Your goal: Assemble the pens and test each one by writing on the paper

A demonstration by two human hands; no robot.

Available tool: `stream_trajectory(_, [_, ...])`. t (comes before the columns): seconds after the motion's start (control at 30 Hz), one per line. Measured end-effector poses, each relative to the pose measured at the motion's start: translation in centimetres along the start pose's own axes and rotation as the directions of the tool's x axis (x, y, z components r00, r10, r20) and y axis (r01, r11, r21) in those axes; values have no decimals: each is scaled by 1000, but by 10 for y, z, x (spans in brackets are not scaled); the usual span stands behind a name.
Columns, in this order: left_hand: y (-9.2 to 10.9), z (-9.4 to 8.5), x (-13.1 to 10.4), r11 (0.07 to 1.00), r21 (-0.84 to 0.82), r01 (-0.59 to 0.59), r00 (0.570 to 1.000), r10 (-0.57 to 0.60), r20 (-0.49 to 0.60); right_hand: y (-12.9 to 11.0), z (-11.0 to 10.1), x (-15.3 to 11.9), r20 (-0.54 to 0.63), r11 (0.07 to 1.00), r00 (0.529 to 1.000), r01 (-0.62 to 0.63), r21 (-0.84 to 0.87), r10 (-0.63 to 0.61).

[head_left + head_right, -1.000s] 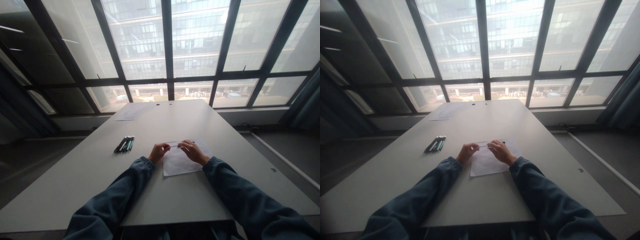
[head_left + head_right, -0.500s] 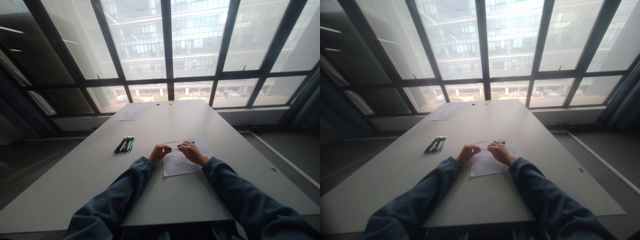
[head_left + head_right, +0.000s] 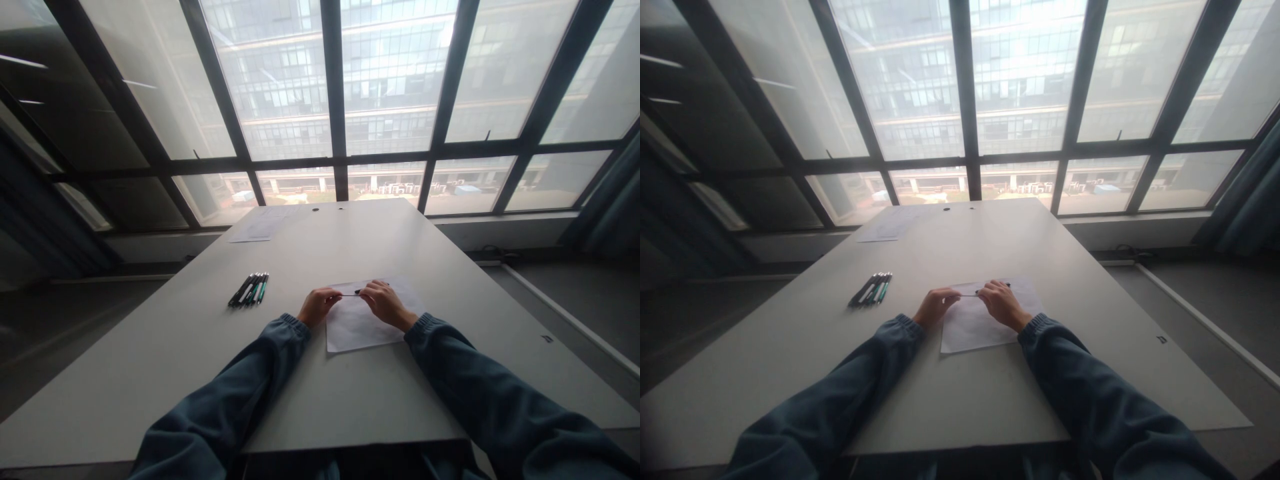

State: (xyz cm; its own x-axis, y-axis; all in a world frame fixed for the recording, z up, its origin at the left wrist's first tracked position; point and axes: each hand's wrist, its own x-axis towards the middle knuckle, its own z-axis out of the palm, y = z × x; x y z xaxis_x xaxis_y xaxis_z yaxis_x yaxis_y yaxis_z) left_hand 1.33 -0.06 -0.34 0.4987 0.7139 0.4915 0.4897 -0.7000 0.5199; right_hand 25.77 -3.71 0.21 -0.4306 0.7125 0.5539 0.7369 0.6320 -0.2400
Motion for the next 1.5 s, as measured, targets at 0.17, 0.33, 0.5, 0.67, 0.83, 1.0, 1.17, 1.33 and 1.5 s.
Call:
stream_trajectory(0.17, [-4, 0, 1, 997, -17, 79, 994, -81, -70, 7, -2, 1, -40, 997, 997, -65, -34, 63])
stream_trajectory(0.33, [-6, -3, 2, 988, -63, 141, 977, -149, -151, 13, -5, 0, -163, 972, 966, -217, -89, 201])
stream_trajectory(0.5, [-6, -1, 1, 997, -65, 46, 994, -52, -92, 13, -3, -1, -170, 960, 954, -266, -90, 248])
stream_trajectory(0.67, [-8, 1, 1, 1000, 17, -9, 1000, 9, 8, 12, 0, -1, -121, 960, 959, -266, -85, 255])
stream_trajectory(0.83, [-11, 3, 0, 997, 76, 30, 999, -32, 20, 12, 1, -2, -100, 959, 961, -266, -99, 256])
stream_trajectory(1.0, [-10, 3, 1, 999, 21, 31, 999, -31, 23, 12, 3, -2, -83, 959, 964, -260, -109, 252])
stream_trajectory(1.17, [-10, 3, 1, 999, -20, 26, 999, -26, 32, 12, 2, -2, -49, 962, 967, -253, -100, 250])
stream_trajectory(1.33, [-12, 4, 1, 999, -51, 4, 998, -1, 56, 10, 1, -2, -40, 963, 967, -256, -81, 253])
stream_trajectory(1.5, [-11, 4, 1, 998, -55, 0, 998, 3, 62, 10, 1, -2, -23, 964, 967, -256, -65, 255])
